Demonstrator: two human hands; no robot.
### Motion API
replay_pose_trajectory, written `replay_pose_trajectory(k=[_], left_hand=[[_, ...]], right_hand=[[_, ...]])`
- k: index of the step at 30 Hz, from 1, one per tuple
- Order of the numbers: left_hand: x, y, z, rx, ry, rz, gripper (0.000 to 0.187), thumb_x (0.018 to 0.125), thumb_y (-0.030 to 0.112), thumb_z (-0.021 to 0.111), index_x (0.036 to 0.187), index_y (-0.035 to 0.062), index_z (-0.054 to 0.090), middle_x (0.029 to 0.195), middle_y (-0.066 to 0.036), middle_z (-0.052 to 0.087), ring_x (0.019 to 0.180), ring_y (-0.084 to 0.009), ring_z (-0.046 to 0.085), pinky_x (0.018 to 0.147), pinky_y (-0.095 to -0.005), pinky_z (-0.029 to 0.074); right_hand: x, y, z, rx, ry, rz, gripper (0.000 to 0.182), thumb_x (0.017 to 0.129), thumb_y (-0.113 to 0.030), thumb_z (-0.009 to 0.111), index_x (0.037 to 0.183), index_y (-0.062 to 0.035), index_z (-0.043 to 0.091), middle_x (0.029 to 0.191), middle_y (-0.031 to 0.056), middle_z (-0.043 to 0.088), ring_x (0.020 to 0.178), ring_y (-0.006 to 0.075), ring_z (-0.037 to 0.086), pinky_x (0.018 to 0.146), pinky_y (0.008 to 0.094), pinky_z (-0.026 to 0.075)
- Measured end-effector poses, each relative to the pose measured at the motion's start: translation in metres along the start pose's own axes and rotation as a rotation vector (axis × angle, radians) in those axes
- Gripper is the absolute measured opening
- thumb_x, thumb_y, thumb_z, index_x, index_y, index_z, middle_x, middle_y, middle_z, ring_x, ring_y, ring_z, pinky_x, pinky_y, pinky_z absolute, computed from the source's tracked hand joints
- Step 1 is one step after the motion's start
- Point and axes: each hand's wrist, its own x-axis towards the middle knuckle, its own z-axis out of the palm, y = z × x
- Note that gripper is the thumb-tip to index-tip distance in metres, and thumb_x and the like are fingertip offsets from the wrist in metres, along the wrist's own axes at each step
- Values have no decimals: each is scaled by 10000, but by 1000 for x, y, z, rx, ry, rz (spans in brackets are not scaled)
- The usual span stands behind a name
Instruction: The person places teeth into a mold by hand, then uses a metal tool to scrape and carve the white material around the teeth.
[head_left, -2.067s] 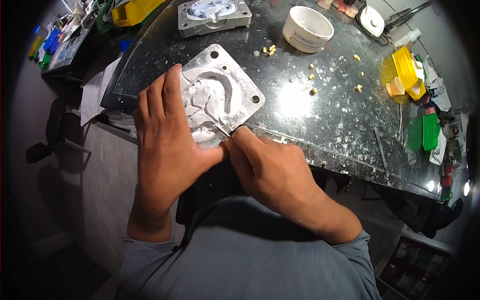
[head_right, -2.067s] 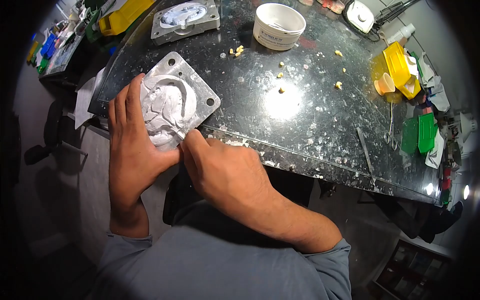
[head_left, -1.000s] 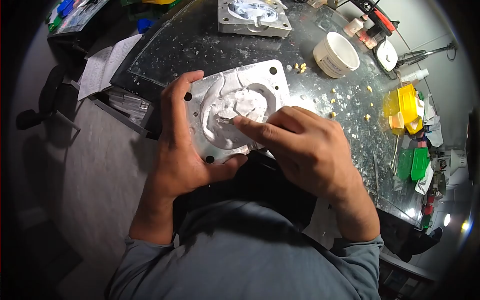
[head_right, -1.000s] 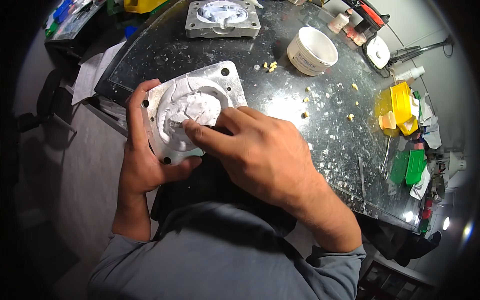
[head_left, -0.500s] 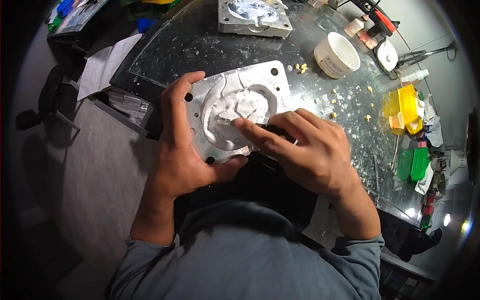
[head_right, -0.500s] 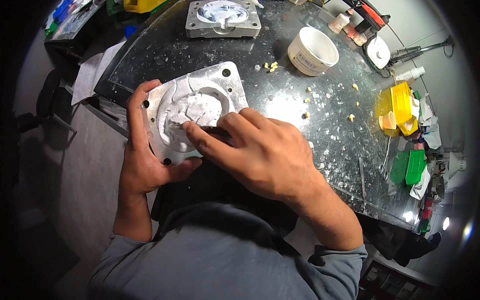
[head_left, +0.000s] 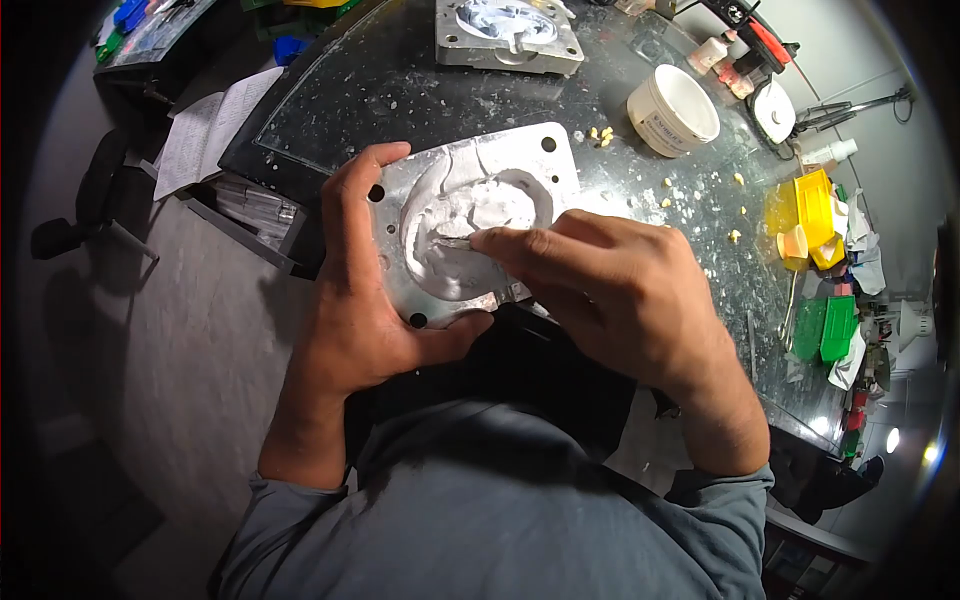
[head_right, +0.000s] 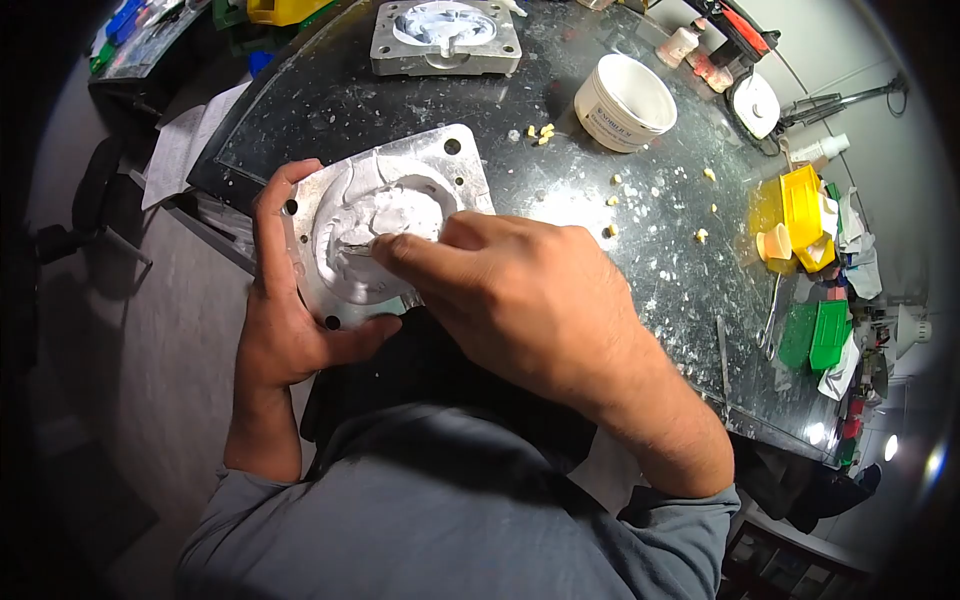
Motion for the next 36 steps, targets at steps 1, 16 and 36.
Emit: replay_pose_trajectory(k=[1, 16, 36], left_hand=[[0, 0, 0, -9, 0, -7, 1290, 605, 192, 995, 1594, 68, 176, 1445, -192, 480, 1329, -309, 547, 1133, -420, 447], [0, -3, 1, -28, 3, -35, 1283, 568, 117, 945, 1586, 66, 166, 1429, -196, 478, 1329, -299, 535, 1140, -414, 438], [0, -2, 1, -80, -25, -34, 1278, 606, 103, 953, 1598, 97, 147, 1435, -186, 478, 1336, -302, 534, 1142, -419, 440]], right_hand=[[-2, -5, 1, -85, 25, -32, 384, 947, -226, 670, 1331, -251, 685, 858, 38, 636, 747, 228, 696, 562, 368, 564], [-4, -8, 25, 448, 402, -19, 411, 935, -75, 727, 1330, -184, 692, 789, 75, 615, 707, 253, 675, 583, 378, 538], [-1, 0, 7, -15, 89, -70, 309, 913, -182, 708, 1222, -196, 693, 865, 57, 656, 758, 277, 715, 614, 386, 585]])
